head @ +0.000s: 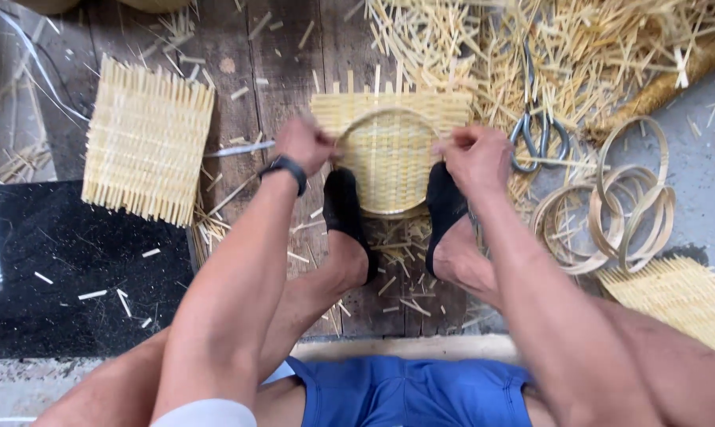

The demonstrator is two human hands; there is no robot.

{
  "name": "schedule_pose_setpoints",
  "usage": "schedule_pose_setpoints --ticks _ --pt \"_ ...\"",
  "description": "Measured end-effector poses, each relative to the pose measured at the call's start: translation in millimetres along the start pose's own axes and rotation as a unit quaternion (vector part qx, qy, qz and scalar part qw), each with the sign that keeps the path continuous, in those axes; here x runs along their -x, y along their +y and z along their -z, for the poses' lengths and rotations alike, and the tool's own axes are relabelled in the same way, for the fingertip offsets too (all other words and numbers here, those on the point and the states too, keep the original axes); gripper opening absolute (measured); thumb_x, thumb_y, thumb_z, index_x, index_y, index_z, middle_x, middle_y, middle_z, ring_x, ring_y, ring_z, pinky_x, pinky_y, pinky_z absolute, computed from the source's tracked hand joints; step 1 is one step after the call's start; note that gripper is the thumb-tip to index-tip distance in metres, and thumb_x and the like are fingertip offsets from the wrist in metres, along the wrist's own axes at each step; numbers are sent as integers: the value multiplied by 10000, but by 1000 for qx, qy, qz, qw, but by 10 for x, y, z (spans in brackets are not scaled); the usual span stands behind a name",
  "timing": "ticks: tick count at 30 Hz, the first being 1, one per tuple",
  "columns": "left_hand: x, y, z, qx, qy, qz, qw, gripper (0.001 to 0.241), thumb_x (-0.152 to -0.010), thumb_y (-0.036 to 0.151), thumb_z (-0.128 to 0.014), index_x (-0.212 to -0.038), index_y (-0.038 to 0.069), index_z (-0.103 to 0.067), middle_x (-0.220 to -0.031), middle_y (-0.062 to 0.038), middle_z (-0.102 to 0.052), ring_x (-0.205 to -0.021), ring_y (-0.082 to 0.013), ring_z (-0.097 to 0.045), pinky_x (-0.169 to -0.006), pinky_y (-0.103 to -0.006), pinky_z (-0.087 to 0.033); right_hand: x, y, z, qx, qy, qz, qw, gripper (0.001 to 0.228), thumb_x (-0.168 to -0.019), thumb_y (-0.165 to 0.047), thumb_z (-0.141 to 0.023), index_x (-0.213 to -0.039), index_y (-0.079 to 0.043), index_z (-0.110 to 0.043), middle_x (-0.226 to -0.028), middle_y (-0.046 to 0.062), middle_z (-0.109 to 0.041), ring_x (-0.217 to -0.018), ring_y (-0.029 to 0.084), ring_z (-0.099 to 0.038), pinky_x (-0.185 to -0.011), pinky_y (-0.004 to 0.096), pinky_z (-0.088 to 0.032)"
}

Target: Assembling bamboo rings and woven mats and trimming the edges using scissors.

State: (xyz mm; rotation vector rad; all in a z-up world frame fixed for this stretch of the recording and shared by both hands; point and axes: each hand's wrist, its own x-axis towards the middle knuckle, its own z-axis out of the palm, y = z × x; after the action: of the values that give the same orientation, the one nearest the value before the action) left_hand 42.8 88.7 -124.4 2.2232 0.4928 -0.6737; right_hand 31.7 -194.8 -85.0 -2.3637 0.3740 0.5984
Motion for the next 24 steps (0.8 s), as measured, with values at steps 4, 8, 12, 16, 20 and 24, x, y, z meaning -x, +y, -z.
schedule_pose_setpoints --ticks 4,8,12,16,20,24 --pt "-207 339 -262 -80 174 -317 929 239 -870 302 -795 -1038 133 -815 -1106 -95 -734 -1079 -282 -632 -982 -416 -495 597 75 -687 -280 -40 -207 937 493 -942 -435 -723 -746 11 -652 -623 102 -636 -496 195 -594 -418 328 -468" --pt "-447 278 -617 -65 163 -416 892 210 -941 353 -735 -1075 230 -840 -1203 -45 -679 -1198 -318 -523 -1035 -498 -389 711 432 -1331 -389 -85 -271 876 394 -941 -366 -741 -785 -12 -669 -643 35 -628 -487 120 -538 -408 262 -382" --pt "-493 246 -682 13 159 -337 928 200 -980 362 -688 -1076 252 -825 -1148 37 -689 -1095 -238 -567 -939 -403 -459 636 573 -1591 -384 -23 -192 903 320 -962 -296 -693 -796 -23 -679 -642 4 -593 -507 88 -479 -433 274 -386" --pt "-441 336 -642 31 139 -321 936 215 -975 397 -687 -1052 244 -817 -1091 63 -717 -1060 -212 -579 -954 -384 -469 708 503 -1453 -333 -30 -146 931 291 -978 -283 -672 -798 -56 -696 -638 -12 -567 -523 65 -438 -453 266 -362" --pt "-565 247 -705 34 121 -312 942 204 -945 358 -699 -1056 238 -822 -1082 41 -727 -1027 -213 -593 -946 -383 -483 713 398 -1331 -412 -115 -211 879 314 -970 -299 -690 -749 -89 -614 -616 -18 -554 -501 98 -458 -439 273 -362" --pt "-562 206 -693 41 124 -330 935 179 -952 319 -727 -1055 212 -827 -1125 10 -734 -1052 -228 -619 -926 -388 -515 652 565 -1540 -399 -98 -217 886 383 -953 -298 -768 -736 -42 -584 -605 13 -538 -519 140 -458 -444 311 -368"
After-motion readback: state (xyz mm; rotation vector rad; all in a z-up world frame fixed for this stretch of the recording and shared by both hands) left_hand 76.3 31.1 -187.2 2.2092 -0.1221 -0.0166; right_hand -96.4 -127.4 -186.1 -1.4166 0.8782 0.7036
